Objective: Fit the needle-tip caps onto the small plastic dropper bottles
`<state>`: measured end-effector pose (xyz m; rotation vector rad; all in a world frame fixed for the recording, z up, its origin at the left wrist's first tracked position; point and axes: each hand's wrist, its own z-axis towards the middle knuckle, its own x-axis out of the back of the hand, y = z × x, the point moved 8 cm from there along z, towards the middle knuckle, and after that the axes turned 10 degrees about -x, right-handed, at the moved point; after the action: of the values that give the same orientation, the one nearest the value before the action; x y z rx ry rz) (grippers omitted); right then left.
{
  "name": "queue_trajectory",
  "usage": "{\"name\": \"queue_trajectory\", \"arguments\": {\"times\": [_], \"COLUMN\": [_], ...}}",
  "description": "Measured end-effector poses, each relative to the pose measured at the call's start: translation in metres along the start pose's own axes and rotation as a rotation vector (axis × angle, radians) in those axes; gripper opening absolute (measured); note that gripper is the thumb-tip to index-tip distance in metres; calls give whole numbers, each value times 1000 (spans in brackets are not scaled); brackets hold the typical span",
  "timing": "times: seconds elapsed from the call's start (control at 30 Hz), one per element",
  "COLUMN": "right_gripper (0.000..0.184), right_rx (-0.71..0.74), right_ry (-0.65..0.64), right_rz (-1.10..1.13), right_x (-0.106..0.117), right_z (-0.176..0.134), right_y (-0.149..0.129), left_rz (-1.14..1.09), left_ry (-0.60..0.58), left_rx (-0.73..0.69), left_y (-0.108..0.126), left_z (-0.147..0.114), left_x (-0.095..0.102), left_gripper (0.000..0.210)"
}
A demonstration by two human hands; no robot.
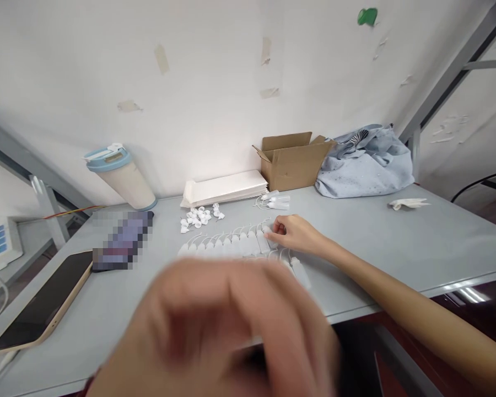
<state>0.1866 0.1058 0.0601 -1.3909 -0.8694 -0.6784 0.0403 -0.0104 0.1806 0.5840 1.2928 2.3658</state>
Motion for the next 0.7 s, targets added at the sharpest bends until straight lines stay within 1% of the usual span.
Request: {"name": "queue_trajectory", "arguments": {"times": [0.03, 0.07, 0.1, 0.13, 0.17, 0.23, 0.3, 0.33, 0.4, 0.57, 0.7], "right_gripper": [24, 25, 26, 27, 28, 28, 26, 26, 24, 21, 20], "right_rx": [-8, -15, -21, -26, -29, -29, -29, -29, -33, -42, -44], "right_ry": [-2, -4, -4, -3, -2, 4, 15, 20, 29, 50, 83], "right_rz": [-5, -9, -11, -13, -14, -12, -6, 1, 23, 107, 209], "right_x": [0, 1, 1, 1, 1, 1, 0, 0, -1, 1, 10], "right_z": [0, 0, 0, 0, 0, 0, 1, 1, 2, 3, 3], "right_y": [0, -1, -1, -1, -2, -2, -1, -1, 1, 3, 4], "left_rz": [75, 181, 526, 857, 959, 1047, 1111, 1137, 1178, 1184, 1107], "left_ry": [10, 72, 107, 56, 38, -11, -66, -88, -117, -143, -101], "left_rx": [17, 25, 86, 156, 194, 249, 268, 272, 279, 296, 288], "left_y": [-10, -24, -43, -64, -86, -128, -157, -166, -177, -181, -177], "left_z": [12, 24, 34, 42, 49, 55, 55, 53, 48, 41, 37], "left_x": [16, 37, 60, 77, 92, 112, 119, 119, 117, 110, 109], "left_gripper": [10, 10, 11, 12, 12, 11, 10, 14, 21, 25, 21]}}
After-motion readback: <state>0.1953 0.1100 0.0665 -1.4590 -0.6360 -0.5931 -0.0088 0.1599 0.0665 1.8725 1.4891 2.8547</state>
